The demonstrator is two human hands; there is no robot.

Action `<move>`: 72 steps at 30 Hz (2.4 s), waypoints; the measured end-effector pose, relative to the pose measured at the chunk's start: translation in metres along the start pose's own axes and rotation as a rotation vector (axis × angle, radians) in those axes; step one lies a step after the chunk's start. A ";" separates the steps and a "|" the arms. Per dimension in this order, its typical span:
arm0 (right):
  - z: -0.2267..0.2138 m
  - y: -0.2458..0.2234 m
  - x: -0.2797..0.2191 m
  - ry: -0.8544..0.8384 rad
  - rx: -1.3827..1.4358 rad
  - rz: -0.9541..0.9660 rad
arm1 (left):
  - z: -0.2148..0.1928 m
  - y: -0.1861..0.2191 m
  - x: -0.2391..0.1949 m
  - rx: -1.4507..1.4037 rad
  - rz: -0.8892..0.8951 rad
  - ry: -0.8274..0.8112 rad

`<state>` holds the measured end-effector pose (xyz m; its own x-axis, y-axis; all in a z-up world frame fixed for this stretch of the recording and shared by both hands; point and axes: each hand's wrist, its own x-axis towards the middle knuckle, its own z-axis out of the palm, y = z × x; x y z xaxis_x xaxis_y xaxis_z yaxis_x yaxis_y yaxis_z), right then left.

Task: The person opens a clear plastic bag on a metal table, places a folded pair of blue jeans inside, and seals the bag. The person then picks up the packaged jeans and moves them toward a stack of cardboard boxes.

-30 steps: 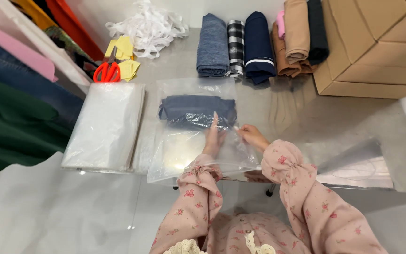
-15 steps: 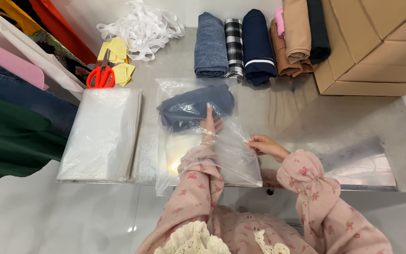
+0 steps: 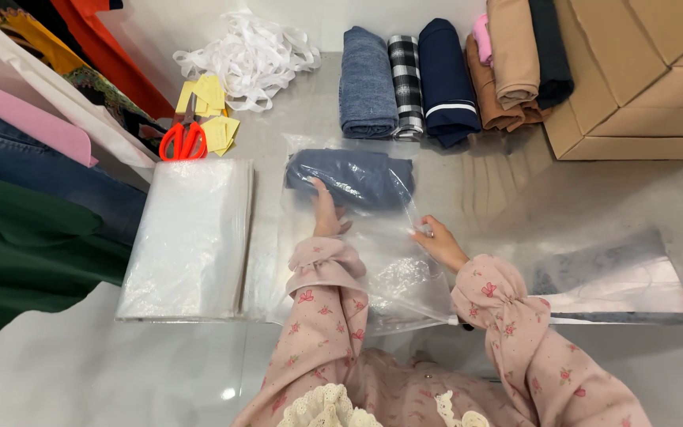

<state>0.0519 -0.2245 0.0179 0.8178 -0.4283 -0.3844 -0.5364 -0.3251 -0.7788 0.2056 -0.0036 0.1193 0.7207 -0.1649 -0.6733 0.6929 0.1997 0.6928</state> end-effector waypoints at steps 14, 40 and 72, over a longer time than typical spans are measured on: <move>0.016 0.021 -0.009 0.069 0.011 0.094 | 0.039 -0.004 -0.016 0.378 -0.077 0.125; -0.012 -0.031 -0.098 -0.177 0.381 0.272 | 0.013 -0.040 0.043 -0.006 0.419 -0.054; -0.014 0.051 -0.173 -0.159 0.966 -0.051 | -0.171 -0.104 -0.128 -0.082 0.431 -0.127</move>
<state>-0.1195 -0.1791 0.0514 0.8917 -0.2911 -0.3465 -0.1564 0.5201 -0.8396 0.0373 0.1617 0.0892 0.9434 -0.1659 -0.2873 0.3287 0.3508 0.8769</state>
